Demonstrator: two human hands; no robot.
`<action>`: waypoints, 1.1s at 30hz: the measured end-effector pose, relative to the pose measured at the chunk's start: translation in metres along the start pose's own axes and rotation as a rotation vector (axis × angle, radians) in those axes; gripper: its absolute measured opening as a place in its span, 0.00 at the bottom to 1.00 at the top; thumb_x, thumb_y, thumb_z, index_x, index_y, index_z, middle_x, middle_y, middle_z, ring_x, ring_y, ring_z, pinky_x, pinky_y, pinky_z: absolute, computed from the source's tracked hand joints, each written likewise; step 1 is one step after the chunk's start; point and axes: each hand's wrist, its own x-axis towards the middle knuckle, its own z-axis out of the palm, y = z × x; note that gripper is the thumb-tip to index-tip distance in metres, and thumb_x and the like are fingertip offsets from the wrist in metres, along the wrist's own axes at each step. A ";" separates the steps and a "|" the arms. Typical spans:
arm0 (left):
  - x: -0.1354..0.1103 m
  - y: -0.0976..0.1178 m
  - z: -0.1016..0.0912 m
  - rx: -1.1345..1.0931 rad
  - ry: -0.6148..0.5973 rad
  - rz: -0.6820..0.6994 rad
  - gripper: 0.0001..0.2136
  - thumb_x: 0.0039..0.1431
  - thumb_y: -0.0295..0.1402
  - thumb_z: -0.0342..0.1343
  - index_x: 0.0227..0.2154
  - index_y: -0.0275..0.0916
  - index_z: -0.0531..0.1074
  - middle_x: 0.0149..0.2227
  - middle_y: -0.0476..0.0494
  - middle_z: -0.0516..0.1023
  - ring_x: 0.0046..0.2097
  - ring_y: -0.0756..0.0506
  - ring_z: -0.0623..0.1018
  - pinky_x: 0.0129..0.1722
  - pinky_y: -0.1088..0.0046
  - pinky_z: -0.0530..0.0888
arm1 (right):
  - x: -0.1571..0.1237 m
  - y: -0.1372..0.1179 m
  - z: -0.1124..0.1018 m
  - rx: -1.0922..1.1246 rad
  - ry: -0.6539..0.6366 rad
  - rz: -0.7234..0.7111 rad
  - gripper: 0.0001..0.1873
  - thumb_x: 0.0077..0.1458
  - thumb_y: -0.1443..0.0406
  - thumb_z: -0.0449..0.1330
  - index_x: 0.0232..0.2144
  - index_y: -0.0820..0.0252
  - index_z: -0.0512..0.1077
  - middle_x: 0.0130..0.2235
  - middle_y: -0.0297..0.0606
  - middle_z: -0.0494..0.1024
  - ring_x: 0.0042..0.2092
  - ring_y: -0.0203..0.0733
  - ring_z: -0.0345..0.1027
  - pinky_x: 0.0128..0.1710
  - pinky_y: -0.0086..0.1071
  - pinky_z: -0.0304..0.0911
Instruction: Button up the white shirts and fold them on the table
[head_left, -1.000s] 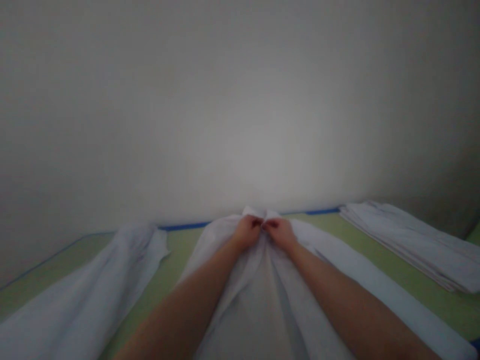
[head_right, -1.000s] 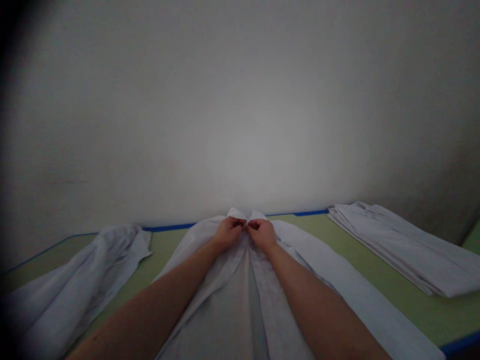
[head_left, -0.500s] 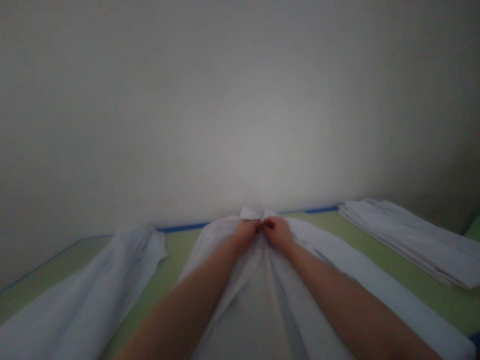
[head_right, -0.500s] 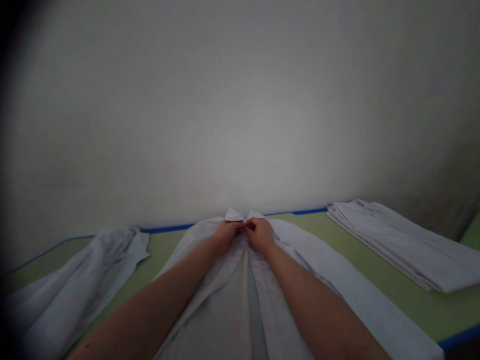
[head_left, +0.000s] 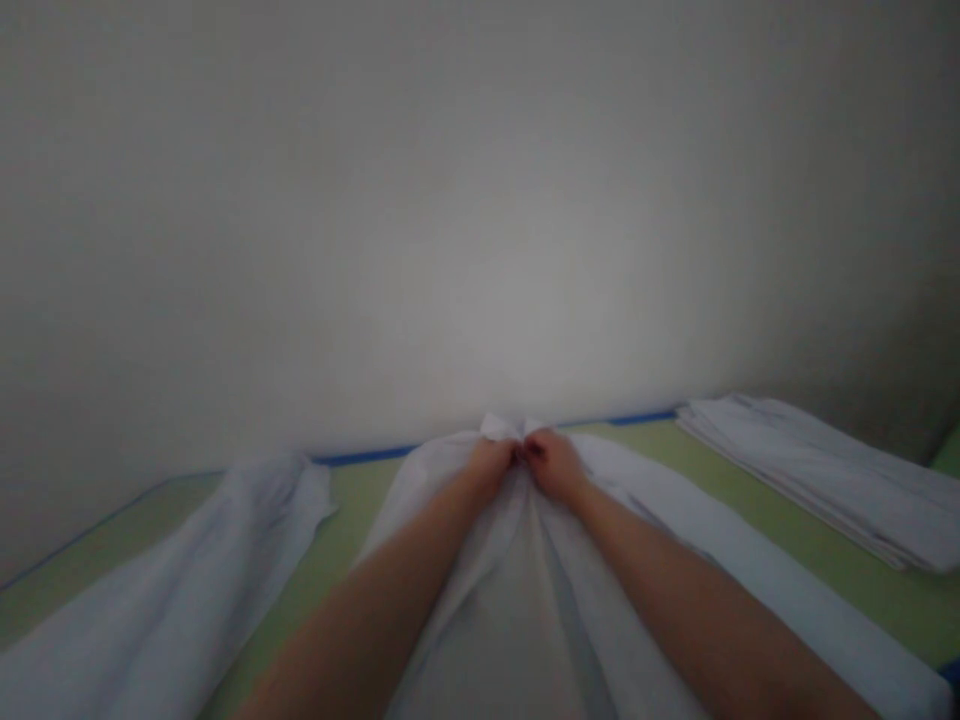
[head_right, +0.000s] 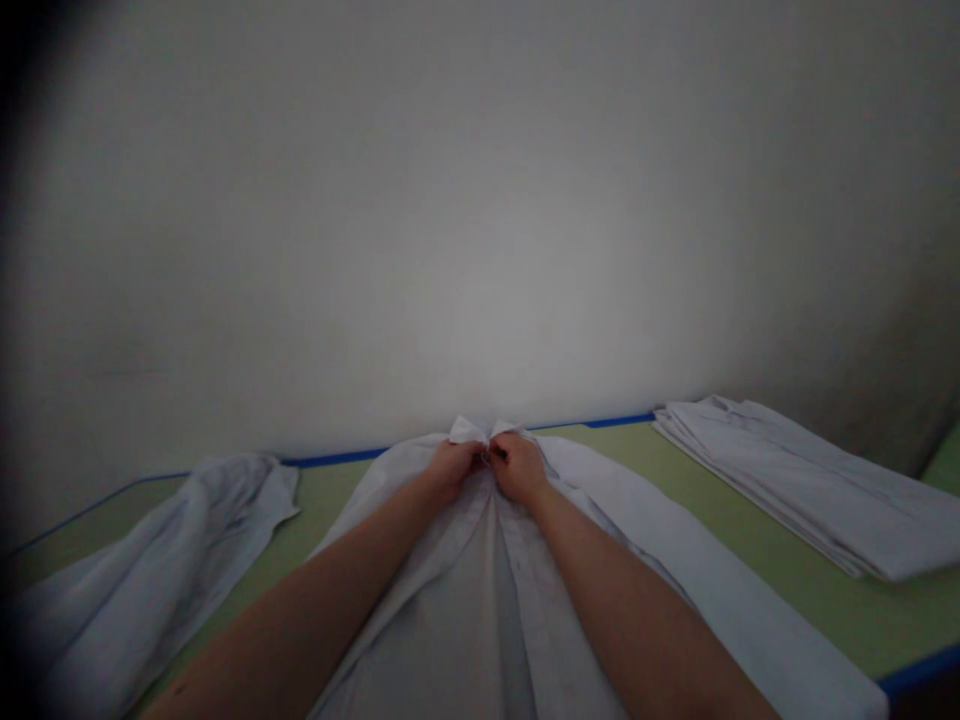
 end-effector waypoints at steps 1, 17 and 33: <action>0.000 0.000 0.000 -0.001 0.007 -0.016 0.05 0.48 0.27 0.52 0.27 0.38 0.73 0.27 0.43 0.76 0.34 0.44 0.76 0.30 0.71 0.71 | 0.000 -0.001 -0.001 -0.004 -0.001 -0.006 0.07 0.52 0.65 0.56 0.25 0.60 0.71 0.28 0.36 0.72 0.32 0.36 0.60 0.32 0.27 0.48; 0.006 -0.003 -0.010 0.077 -0.037 0.128 0.06 0.49 0.33 0.54 0.23 0.36 0.71 0.24 0.47 0.74 0.29 0.49 0.72 0.29 0.76 0.68 | 0.008 0.017 0.009 0.522 -0.037 0.218 0.10 0.49 0.60 0.56 0.26 0.62 0.69 0.26 0.34 0.73 0.30 0.35 0.65 0.31 0.27 0.60; -0.002 0.009 -0.016 -0.409 -0.172 -0.162 0.21 0.59 0.47 0.42 0.38 0.32 0.70 0.37 0.35 0.77 0.36 0.43 0.78 0.35 0.66 0.74 | 0.016 0.029 0.013 0.714 0.001 0.580 0.26 0.57 0.50 0.41 0.28 0.63 0.69 0.25 0.42 0.75 0.26 0.39 0.69 0.25 0.30 0.63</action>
